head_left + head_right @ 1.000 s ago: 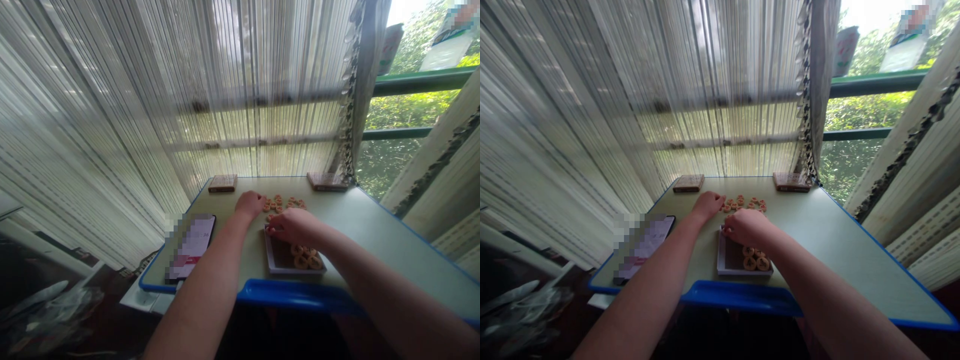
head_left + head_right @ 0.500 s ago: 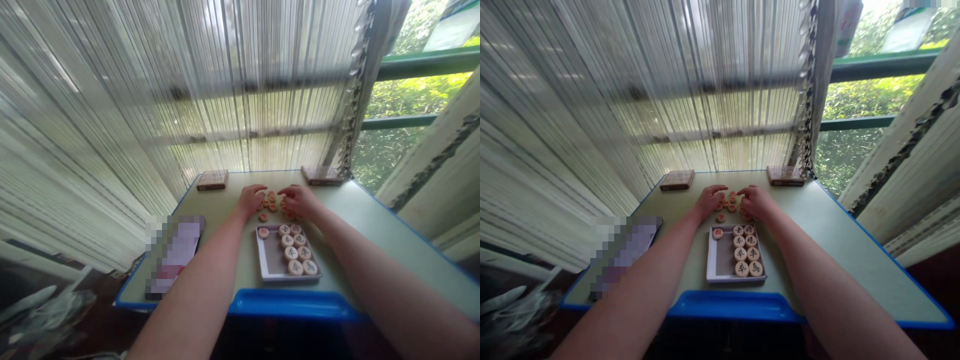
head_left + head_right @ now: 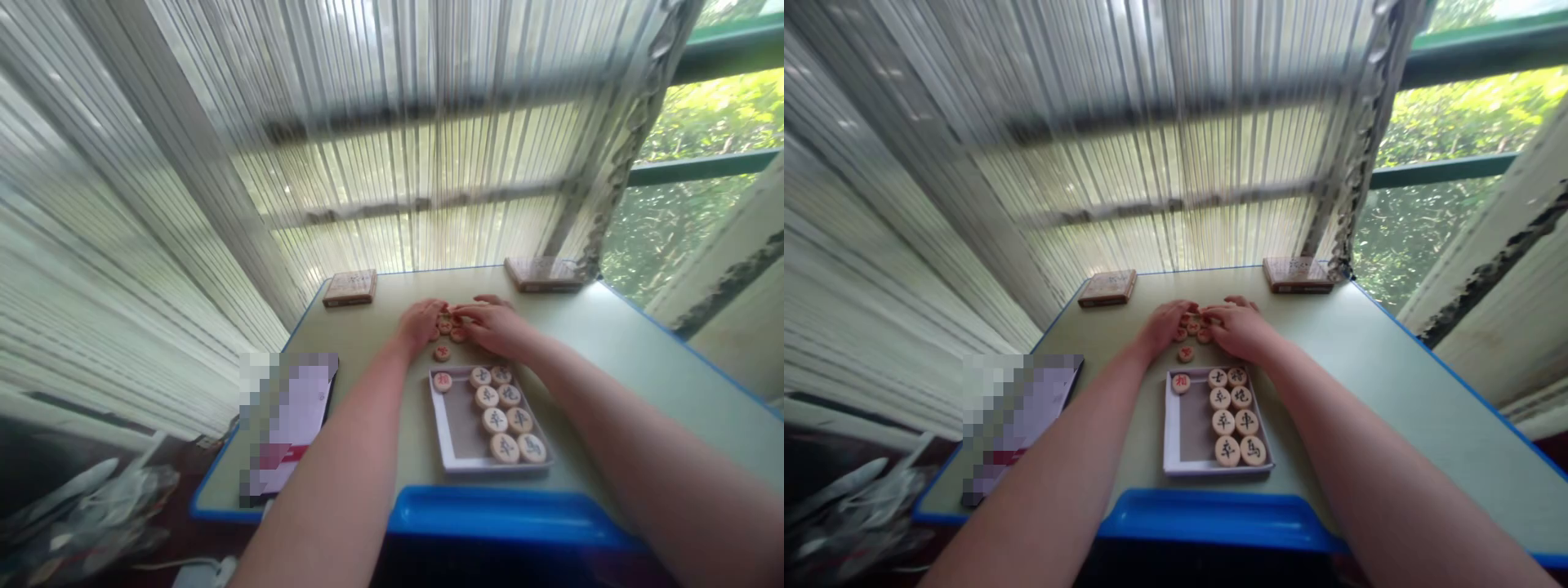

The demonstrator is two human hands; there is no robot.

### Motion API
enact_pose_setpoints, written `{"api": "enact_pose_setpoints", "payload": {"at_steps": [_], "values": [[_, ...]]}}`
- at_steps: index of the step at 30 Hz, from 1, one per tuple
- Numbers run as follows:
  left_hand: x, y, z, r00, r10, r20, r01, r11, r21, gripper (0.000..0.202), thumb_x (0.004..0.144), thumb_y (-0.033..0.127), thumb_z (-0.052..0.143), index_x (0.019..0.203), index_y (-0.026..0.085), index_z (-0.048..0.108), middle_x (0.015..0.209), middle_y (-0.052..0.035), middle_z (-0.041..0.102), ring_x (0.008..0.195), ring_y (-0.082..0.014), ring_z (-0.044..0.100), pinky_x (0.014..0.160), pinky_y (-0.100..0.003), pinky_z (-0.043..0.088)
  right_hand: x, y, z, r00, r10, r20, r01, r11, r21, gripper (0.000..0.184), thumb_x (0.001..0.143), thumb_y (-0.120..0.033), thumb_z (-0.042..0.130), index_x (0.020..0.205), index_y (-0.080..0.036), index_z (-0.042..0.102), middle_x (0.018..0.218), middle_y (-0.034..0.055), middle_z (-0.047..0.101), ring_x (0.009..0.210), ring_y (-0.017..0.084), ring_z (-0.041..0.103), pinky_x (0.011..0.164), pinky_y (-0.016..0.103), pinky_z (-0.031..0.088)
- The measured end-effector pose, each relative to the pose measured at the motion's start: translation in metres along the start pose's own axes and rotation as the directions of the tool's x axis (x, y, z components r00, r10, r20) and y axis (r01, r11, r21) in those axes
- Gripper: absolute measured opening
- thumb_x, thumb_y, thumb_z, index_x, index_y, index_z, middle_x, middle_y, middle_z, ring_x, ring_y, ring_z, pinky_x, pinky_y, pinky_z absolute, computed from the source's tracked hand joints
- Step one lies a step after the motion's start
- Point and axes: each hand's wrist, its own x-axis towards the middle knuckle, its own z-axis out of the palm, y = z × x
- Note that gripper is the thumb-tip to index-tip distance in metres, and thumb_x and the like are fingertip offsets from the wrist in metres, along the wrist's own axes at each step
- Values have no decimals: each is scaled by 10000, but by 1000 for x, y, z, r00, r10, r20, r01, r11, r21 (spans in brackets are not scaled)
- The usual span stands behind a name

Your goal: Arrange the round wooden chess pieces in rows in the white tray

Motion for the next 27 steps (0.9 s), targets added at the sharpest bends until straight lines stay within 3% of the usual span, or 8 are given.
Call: {"api": "enact_pose_setpoints", "payload": {"at_steps": [2, 6, 9, 15, 19, 23, 27], "values": [[0, 1, -1, 1000, 26, -13, -26, 1000, -3, 369, 868, 244, 306, 982, 138, 641, 1008, -78, 662, 938, -173, 593, 868, -275, 449, 0, 0, 1, 1000, -1, -7, 1, 1000, 1, 383, 827, -327, 422, 1157, -238, 595, 1211, 14, 589, 1171, 225, 424, 999, 363, 282], [1, -3, 0, 989, 139, 45, -143, 982, 122, 319, 846, 214, 370, 1004, 152, 640, 1098, -82, 632, 1063, -190, 535, 962, -293, 379, 0, -4, -1, 1000, 0, -24, 0, 1000, 5, 393, 835, -365, 405, 1144, -230, 607, 1203, 32, 590, 1124, 230, 456, 957, 349, 317], [1, -3, 0, 994, 101, 48, -106, 985, 138, 300, 837, 207, 401, 1023, 186, 635, 1106, -57, 633, 1075, -184, 529, 957, -281, 386, 0, -6, -1, 999, 27, -25, -28, 1000, -8, 413, 851, -407, 372, 1144, -239, 610, 1191, 36, 596, 1109, 249, 451, 943, 366, 318], [1, 1, 0, 1000, 5, -19, -8, 987, -161, 330, 859, 254, 372, 990, 128, 647, 1056, -83, 657, 989, -170, 585, 906, -282, 440, 2, -8, 1, 998, 59, -23, -59, 998, 11, 411, 843, -412, 393, 1178, -271, 585, 1205, 26, 591, 1132, 268, 428, 952, 396, 302], [3, -6, 5, 998, -21, -62, 0, 950, -313, 320, 794, 151, 462, 1073, 107, 612, 1051, -94, 663, 946, -166, 613, 854, -291, 482, 1, -10, 0, 986, 159, -57, -155, 986, 63, 412, 826, -407, 424, 1190, -287, 574, 1082, 33, 652, 1120, 283, 428, 951, 425, 299], [4, -11, 7, 993, -40, -111, -15, 889, -457, 405, 723, 69, 545, 1126, 104, 569, 1041, -115, 662, 910, -168, 630, 799, -299, 513, 1, -14, -1, 988, 132, -77, -120, 982, 145, 422, 812, -348, 452, 1210, -260, 561, 1058, 56, 645, 1129, 262, 427, 950, 393, 331], [3, -5, 2, 982, -66, -177, -38, 850, -525, 412, 673, 192, 674, 1063, 90, 587, 1003, -136, 662, 841, -191, 644, 686, -292, 532, 0, -18, -5, 987, 98, -131, -62, 965, 254, 453, 791, -251, 469, 1237, -210, 536, 1107, 78, 606, 1163, 222, 425, 967, 339, 348]]}}
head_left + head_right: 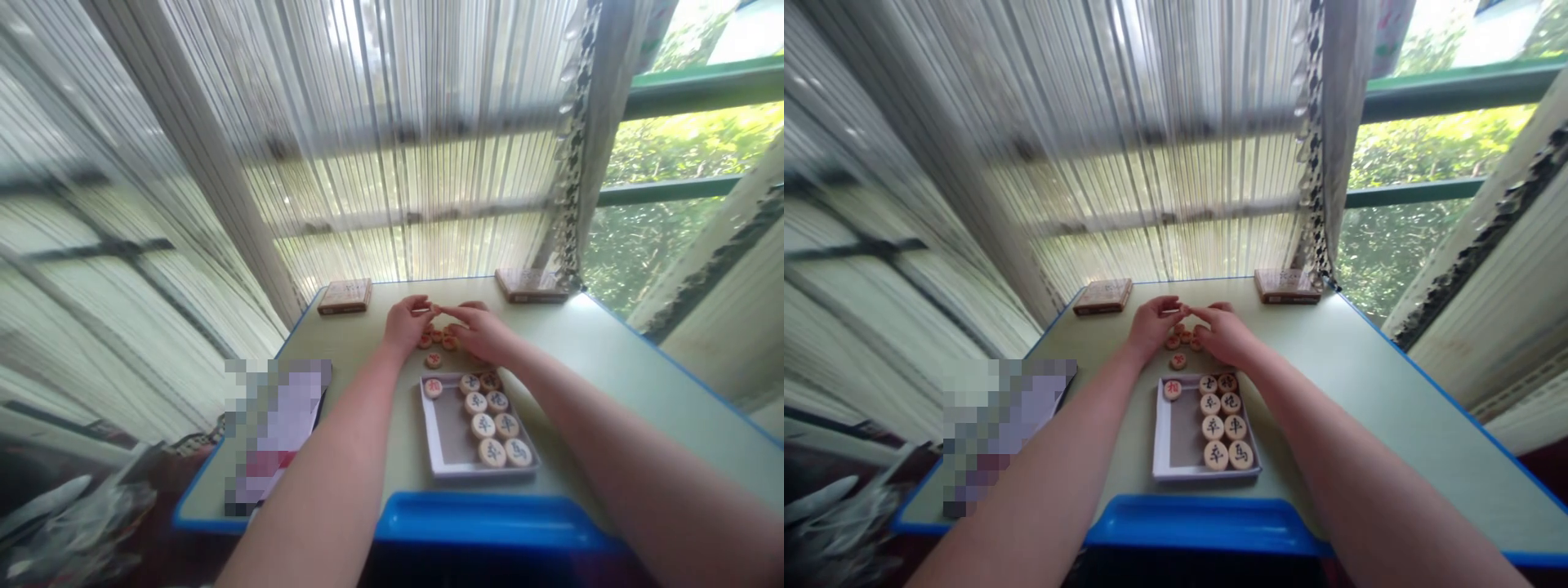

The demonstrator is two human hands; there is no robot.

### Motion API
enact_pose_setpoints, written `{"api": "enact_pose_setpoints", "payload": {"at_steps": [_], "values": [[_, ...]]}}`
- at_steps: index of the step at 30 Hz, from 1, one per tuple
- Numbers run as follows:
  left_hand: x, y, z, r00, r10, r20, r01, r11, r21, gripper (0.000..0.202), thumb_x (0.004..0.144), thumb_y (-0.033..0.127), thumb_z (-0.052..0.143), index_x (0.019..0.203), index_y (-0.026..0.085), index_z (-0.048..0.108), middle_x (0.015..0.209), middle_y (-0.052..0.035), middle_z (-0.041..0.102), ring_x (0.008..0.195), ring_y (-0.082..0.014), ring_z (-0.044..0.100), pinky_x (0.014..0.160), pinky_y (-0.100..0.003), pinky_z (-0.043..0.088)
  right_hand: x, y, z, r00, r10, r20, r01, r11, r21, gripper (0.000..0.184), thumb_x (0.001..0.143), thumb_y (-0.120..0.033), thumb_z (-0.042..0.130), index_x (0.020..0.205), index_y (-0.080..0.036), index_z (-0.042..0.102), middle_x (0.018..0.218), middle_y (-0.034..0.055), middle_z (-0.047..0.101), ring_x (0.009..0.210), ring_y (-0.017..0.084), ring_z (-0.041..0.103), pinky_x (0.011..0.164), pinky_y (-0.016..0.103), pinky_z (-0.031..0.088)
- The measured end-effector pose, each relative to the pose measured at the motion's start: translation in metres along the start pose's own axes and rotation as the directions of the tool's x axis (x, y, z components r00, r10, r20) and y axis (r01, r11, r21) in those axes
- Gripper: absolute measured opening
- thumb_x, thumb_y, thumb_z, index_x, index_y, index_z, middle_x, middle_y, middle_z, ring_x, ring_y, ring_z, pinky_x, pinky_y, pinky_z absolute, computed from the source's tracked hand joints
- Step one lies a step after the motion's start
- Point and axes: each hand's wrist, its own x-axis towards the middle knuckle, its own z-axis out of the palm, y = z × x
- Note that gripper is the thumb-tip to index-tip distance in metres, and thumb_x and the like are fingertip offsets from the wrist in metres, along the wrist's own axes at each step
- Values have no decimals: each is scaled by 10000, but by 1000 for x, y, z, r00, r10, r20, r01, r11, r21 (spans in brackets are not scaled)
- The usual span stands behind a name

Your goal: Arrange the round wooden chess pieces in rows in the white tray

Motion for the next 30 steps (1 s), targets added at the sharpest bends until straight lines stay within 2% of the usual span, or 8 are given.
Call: {"api": "enact_pose_setpoints", "payload": {"at_steps": [3, 7, 11, 16, 21, 26, 30], "values": [[-1, 7, -1, 1000, 5, 13, -5, 1000, -21, 400, 631, 255, 720, 983, 91, 624, 955, -121, 671, 820, -185, 639, 687, -281, 519, 0, -2, -3, 997, -32, -64, 37, 997, 74, 444, 772, -216, 485, 1210, -204, 555, 1113, 84, 600, 1115, 205, 483, 956, 334, 371], [-7, 16, -2, 995, 1, 105, 14, 990, -142, 449, 583, 290, 753, 973, 100, 632, 900, -86, 677, 777, -147, 622, 721, -273, 499, -2, -4, -6, 989, -16, -147, 50, 971, 235, 390, 753, -215, 528, 1135, -167, 593, 994, 79, 648, 907, 169, 588, 818, 297, 464], [-15, 27, -5, 976, 14, 217, 37, 973, -230, 417, 556, 305, 771, 901, 100, 656, 835, -61, 681, 757, -134, 611, 763, -293, 480, -4, -4, -8, 973, -25, -230, 101, 940, 326, 305, 734, -273, 590, 1007, -148, 644, 877, 72, 666, 781, 153, 597, 726, 277, 487], [-21, 38, -7, 954, -42, 298, 111, 970, -218, 419, 554, 350, 774, 869, 94, 669, 789, -67, 672, 693, -134, 610, 732, -308, 474, -7, -2, -9, 964, -2, -265, 112, 910, 400, 275, 716, -381, 617, 872, -163, 678, 728, 47, 662, 627, 139, 571, 600, 272, 482], [-27, 45, -10, 949, -96, 301, 171, 957, -234, 406, 651, 459, 679, 791, 78, 672, 776, -76, 652, 609, -120, 607, 653, -284, 472, -13, -6, -16, 959, -24, -281, 158, 873, 462, 249, 715, -356, 623, 872, -170, 675, 744, 45, 663, 636, 130, 568, 593, 260, 471], [-35, 51, -16, 951, -12, 309, 71, 981, -179, 355, 624, 370, 727, 855, 103, 691, 813, -79, 671, 636, -103, 583, 664, -266, 467, -18, -13, -22, 955, -99, -278, 224, 858, 462, 218, 715, -311, 623, 872, -165, 664, 743, 40, 652, 644, 121, 553, 590, 254, 468], [-41, 53, -18, 948, 29, 316, 27, 985, -170, 404, 620, 358, 732, 944, 121, 686, 853, -90, 681, 678, -113, 574, 690, -278, 464, -19, -14, -21, 936, -154, -315, 282, 865, 415, 282, 702, -312, 639, 935, -153, 640, 816, 57, 662, 678, 125, 559, 604, 259, 473]]}}
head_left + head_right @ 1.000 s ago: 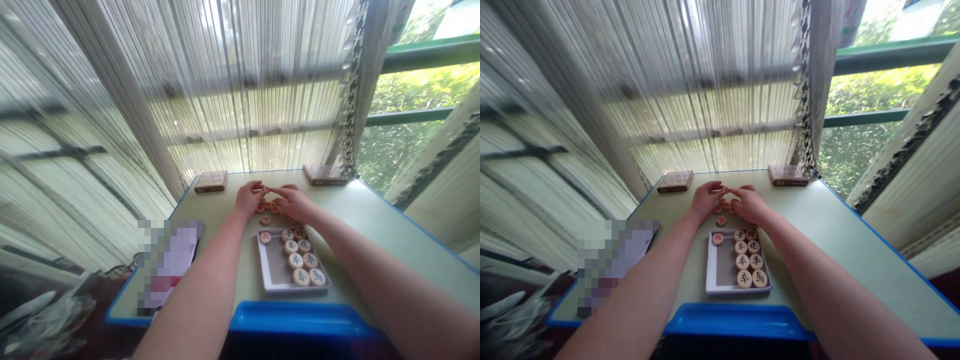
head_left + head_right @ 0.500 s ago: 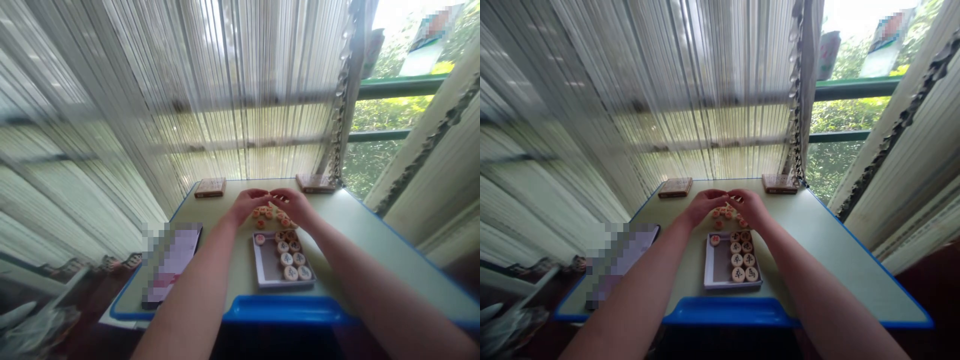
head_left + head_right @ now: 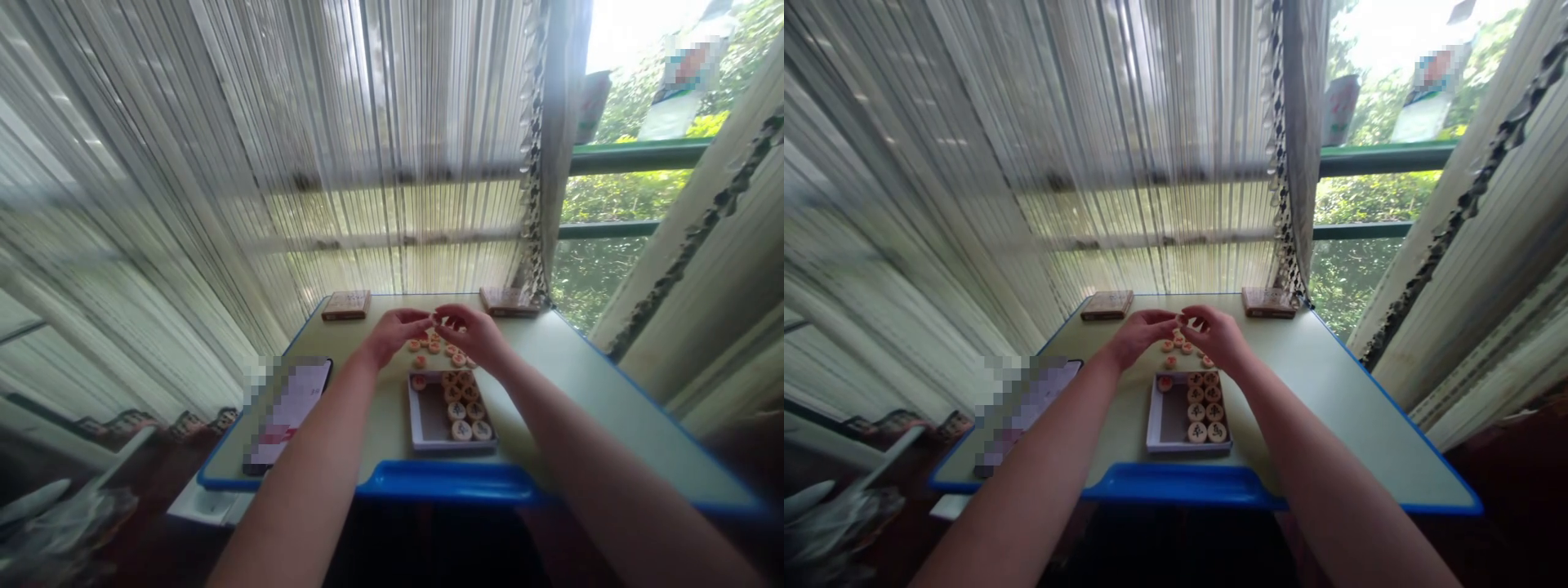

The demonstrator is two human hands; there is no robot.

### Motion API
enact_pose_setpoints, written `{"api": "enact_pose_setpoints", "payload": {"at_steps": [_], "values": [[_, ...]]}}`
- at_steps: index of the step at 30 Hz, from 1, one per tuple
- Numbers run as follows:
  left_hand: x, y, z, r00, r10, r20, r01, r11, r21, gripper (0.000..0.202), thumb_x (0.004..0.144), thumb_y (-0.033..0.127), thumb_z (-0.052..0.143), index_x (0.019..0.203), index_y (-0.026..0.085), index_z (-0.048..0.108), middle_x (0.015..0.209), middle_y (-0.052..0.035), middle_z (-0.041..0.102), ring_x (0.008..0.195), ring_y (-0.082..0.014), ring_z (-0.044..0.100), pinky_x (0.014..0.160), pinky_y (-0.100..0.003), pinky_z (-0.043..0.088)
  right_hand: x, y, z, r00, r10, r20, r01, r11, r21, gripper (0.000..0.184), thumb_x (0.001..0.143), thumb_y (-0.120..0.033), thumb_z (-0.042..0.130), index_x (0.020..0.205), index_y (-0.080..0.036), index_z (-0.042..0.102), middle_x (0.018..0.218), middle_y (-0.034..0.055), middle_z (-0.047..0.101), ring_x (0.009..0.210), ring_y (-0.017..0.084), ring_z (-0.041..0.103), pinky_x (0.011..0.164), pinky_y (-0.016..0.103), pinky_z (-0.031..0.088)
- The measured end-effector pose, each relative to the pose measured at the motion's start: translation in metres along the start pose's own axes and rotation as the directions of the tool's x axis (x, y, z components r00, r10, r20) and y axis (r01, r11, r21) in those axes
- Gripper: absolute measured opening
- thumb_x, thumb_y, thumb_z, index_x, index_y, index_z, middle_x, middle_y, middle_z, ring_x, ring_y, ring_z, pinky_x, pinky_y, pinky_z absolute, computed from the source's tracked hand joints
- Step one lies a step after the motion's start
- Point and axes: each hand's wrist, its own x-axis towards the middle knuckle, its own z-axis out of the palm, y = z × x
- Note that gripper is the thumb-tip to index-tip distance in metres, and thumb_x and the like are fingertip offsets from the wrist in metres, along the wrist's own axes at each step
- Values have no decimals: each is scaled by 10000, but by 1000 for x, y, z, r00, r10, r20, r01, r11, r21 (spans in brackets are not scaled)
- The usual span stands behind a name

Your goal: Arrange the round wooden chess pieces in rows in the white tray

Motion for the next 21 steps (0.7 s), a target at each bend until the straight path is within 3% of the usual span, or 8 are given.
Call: {"api": "enact_pose_setpoints", "payload": {"at_steps": [5, 12, 16, 21], "values": [[-6, 0, -3, 1000, 9, 2, -9, 1000, 5, 459, 617, 374, 730, 1007, 139, 671, 872, -93, 682, 697, -117, 562, 675, -270, 439, -2, 3, 3, 1000, -15, 15, 15, 998, -60, 281, 707, -363, 638, 893, -152, 650, 764, 51, 655, 619, 114, 547, 553, 245, 450], [-19, 2, -4, 999, -11, -34, 12, 999, 40, 393, 607, 363, 734, 917, 125, 694, 776, -68, 676, 643, -95, 541, 612, -232, 397, 0, -10, 4, 992, -122, 29, 124, 985, -118, 246, 721, -352, 626, 882, -169, 659, 760, 48, 659, 621, 119, 550, 562, 246, 450], [-33, 4, -5, 998, -1, -58, 10, 988, 154, 400, 645, 390, 692, 942, 123, 683, 778, -67, 678, 630, -103, 549, 569, -222, 388, -3, -25, -2, 982, -123, 143, 155, 958, -240, 214, 717, -353, 633, 841, -185, 678, 730, 37, 665, 605, 120, 546, 573, 249, 437], [-51, -2, -10, 961, 134, -242, -35, 927, 374, 316, 721, 363, 590, 883, 108, 684, 747, -58, 681, 589, -106, 541, 576, -234, 421, -25, -40, -5, 923, -83, 376, 219, 915, -337, 215, 705, -389, 644, 796, -205, 705, 744, 40, 638, 662, 135, 541, 631, 262, 417]]}}
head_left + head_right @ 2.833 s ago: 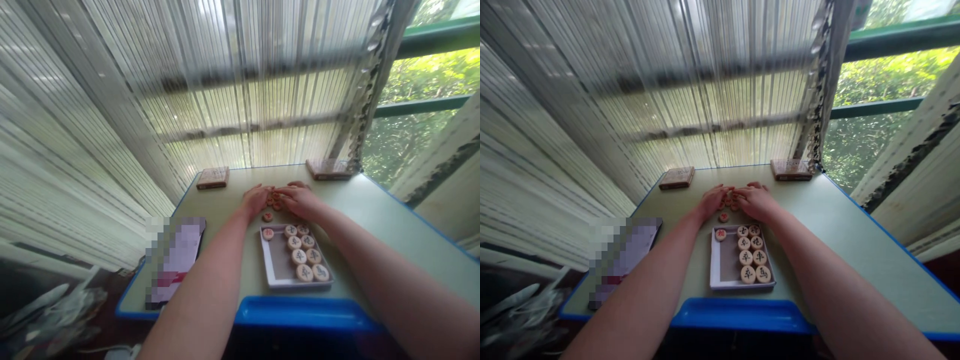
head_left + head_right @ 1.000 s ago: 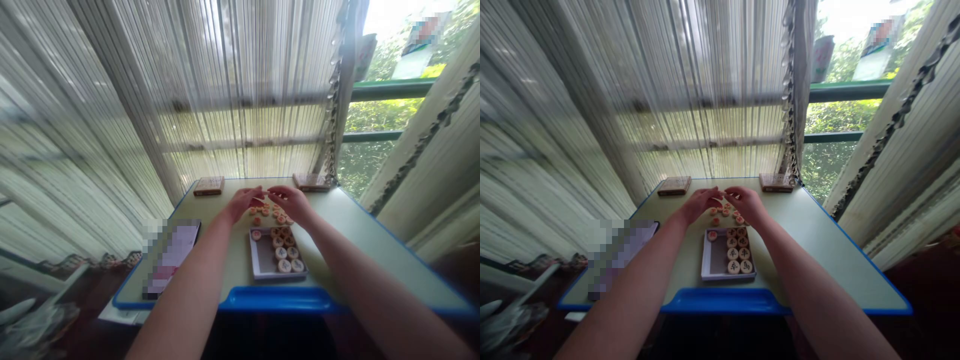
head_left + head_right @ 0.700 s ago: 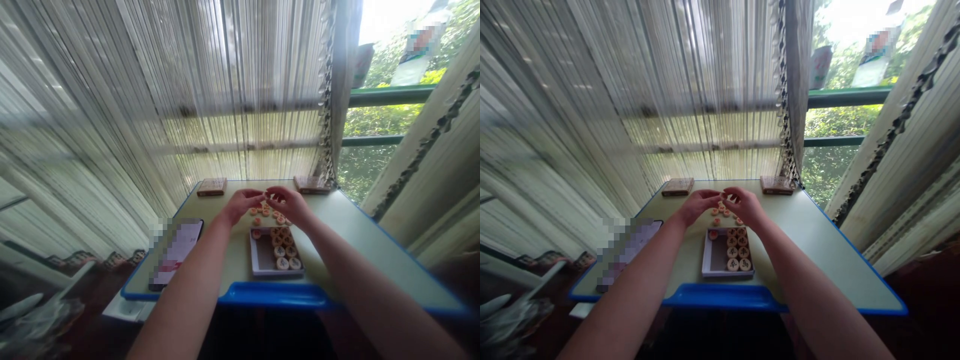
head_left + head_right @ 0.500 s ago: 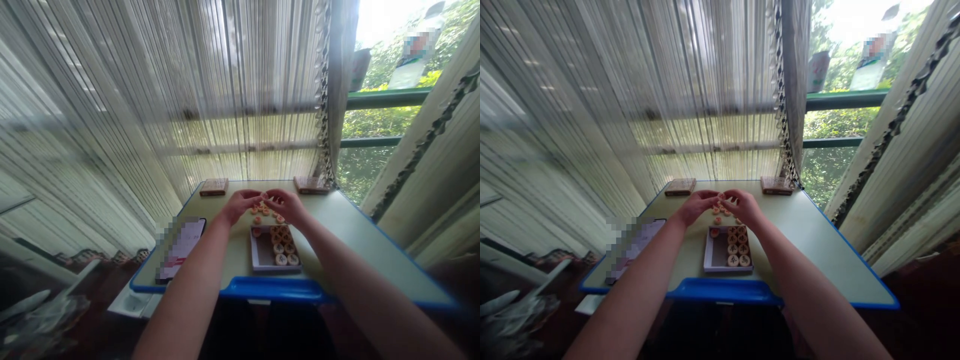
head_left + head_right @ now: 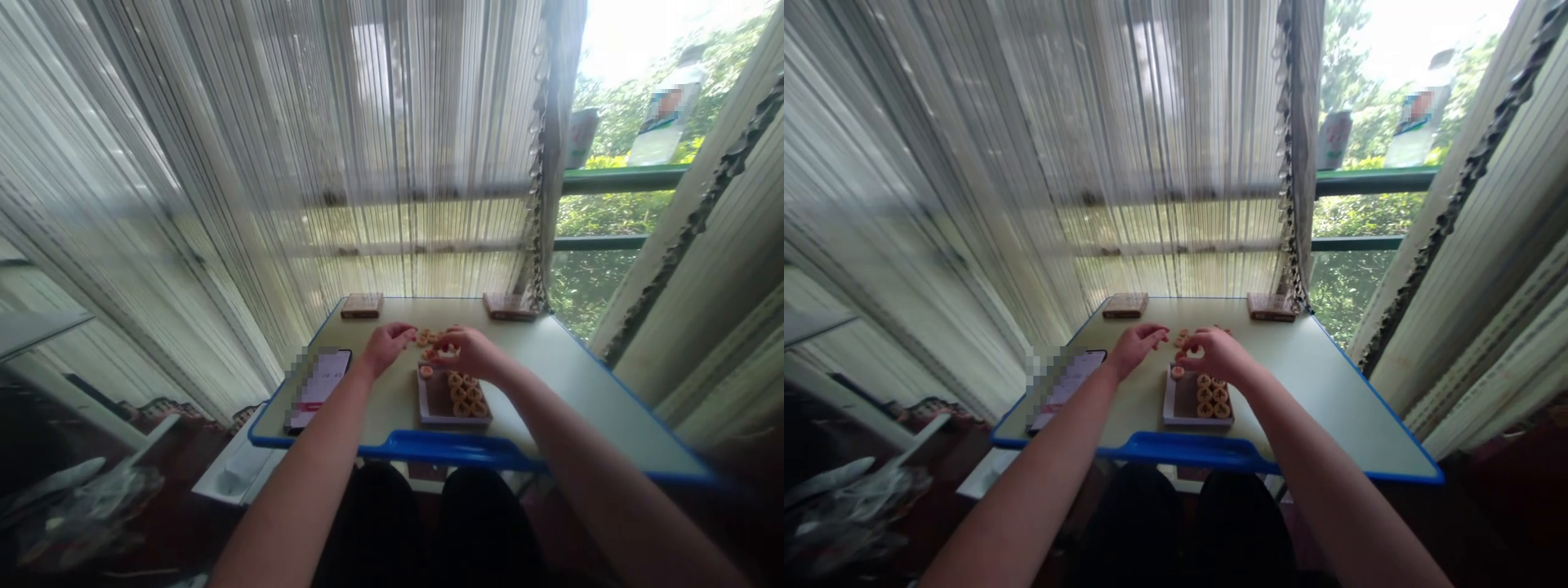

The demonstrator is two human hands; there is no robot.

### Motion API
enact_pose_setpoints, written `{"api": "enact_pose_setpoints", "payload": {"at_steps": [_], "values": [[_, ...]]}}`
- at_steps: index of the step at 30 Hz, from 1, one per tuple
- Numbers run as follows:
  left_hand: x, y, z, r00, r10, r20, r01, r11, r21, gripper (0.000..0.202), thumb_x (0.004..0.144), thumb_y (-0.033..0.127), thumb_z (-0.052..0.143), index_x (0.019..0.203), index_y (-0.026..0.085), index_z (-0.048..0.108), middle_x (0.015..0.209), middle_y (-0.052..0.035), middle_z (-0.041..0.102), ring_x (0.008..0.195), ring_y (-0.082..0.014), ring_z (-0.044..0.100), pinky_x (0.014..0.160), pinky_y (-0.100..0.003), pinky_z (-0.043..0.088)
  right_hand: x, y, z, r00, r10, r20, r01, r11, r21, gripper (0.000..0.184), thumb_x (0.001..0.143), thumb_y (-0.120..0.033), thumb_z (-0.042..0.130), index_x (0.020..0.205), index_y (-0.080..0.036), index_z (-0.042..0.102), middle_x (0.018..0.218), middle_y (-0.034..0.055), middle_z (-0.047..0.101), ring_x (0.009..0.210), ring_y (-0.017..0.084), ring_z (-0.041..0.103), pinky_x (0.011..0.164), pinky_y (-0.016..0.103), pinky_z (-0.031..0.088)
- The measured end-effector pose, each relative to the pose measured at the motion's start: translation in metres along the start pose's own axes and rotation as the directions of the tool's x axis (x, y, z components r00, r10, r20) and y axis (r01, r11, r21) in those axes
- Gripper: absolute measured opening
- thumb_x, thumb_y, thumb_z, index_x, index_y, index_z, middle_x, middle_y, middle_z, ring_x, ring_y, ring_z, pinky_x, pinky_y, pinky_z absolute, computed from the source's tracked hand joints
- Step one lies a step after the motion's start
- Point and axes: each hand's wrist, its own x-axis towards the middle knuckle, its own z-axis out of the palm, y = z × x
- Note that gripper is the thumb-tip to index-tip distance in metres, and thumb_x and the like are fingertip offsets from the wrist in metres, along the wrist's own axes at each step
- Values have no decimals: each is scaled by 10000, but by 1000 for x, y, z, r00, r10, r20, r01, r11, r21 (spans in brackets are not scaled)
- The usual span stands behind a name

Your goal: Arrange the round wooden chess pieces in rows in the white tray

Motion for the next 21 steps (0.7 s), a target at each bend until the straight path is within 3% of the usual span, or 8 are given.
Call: {"api": "enact_pose_setpoints", "payload": {"at_steps": [4, 10, 15, 21], "values": [[-10, -8, 3, 997, 72, -4, -69, 963, 259, 260, 737, 324, 554, 781, 113, 699, 683, -48, 676, 616, -128, 569, 593, -230, 423, -12, -7, 8, 986, -40, 161, 58, 992, -108, 212, 687, -419, 653, 770, -236, 721, 736, 37, 605, 733, 162, 528, 651, 272, 386], [-14, -9, 12, 980, 198, 23, -178, 816, 551, 241, 773, 294, 510, 768, 151, 703, 734, -53, 686, 653, -134, 578, 632, -230, 413, -11, -13, 12, 957, -22, 288, 73, 983, -169, 238, 695, -445, 629, 791, -247, 719, 701, 28, 595, 681, 153, 507, 556, 249, 327], [-9, -12, 14, 969, 193, -156, -41, 743, 668, 247, 803, 273, 469, 774, 164, 689, 807, -70, 684, 729, -156, 587, 695, -245, 411, -10, -18, 12, 957, -2, 291, 71, 971, -229, 249, 705, -467, 614, 769, -250, 719, 708, 35, 626, 723, 175, 520, 569, 260, 321], [-8, -20, 17, 979, 161, -124, -28, 711, 702, 225, 795, 254, 478, 766, 163, 682, 795, -72, 678, 749, -162, 588, 703, -247, 406, -12, -17, 14, 951, 35, 308, 41, 971, -238, 239, 723, -450, 601, 791, -254, 719, 742, 31, 645, 668, 151, 527, 539, 247, 303]]}}
